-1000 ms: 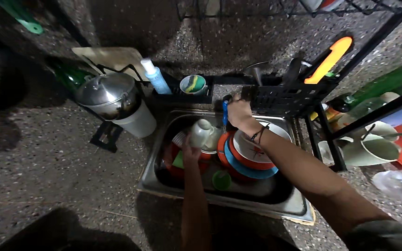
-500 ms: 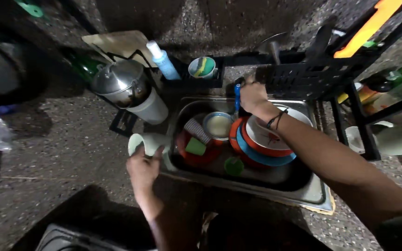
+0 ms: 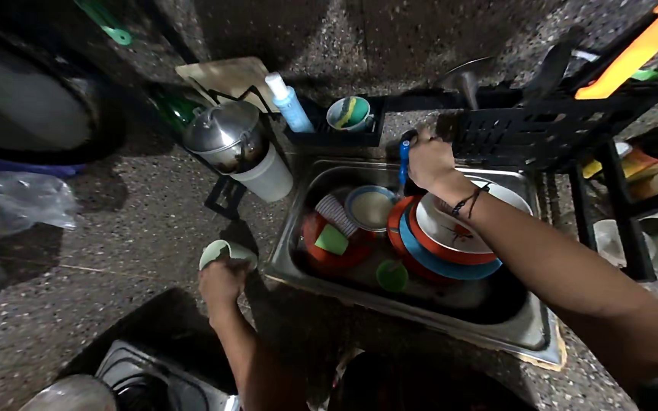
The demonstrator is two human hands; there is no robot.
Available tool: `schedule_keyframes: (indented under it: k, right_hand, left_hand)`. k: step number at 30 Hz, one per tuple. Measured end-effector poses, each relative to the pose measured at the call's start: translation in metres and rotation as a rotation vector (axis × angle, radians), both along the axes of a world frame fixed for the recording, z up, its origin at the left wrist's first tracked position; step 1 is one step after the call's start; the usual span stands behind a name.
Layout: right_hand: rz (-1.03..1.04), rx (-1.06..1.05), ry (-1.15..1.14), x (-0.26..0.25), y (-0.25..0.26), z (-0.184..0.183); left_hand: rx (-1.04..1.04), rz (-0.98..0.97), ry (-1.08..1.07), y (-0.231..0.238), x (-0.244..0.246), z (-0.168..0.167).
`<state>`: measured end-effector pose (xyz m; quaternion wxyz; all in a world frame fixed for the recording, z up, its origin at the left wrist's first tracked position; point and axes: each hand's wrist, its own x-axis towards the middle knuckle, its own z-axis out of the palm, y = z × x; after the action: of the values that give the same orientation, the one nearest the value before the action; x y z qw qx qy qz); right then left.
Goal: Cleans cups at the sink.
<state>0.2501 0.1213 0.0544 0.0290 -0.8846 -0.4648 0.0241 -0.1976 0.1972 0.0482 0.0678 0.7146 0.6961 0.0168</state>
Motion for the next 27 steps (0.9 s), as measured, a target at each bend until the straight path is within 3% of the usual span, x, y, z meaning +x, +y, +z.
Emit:
schedule_keyframes:
  k: [16,19,21,23,27]
  right_hand:
    - [-0.010,-0.021,-0.033,0.000,0.004,-0.004]
    - [-0.016,0.001,-0.058,-0.001,0.005,-0.007]
    - [-0.020,0.025,-0.054,-0.001,0.002,-0.007]
    - [-0.023,0.070,-0.026,-0.002,-0.003,-0.009]
    - [-0.024,-0.013,-0.051,-0.001,0.003,-0.008]
  left_hand:
    - [0.076,0.218,0.071,0.035,0.017,-0.006]
    - [0.266,0.228,-0.063,0.017,0.027,-0.005]
    - [0.396,0.170,-0.270,-0.010,0.064,-0.007]
    - [0.254,0.026,-0.422,-0.032,0.110,-0.023]
    - [-0.296,-0.090,-0.206,-0.036,0.170,-0.063]
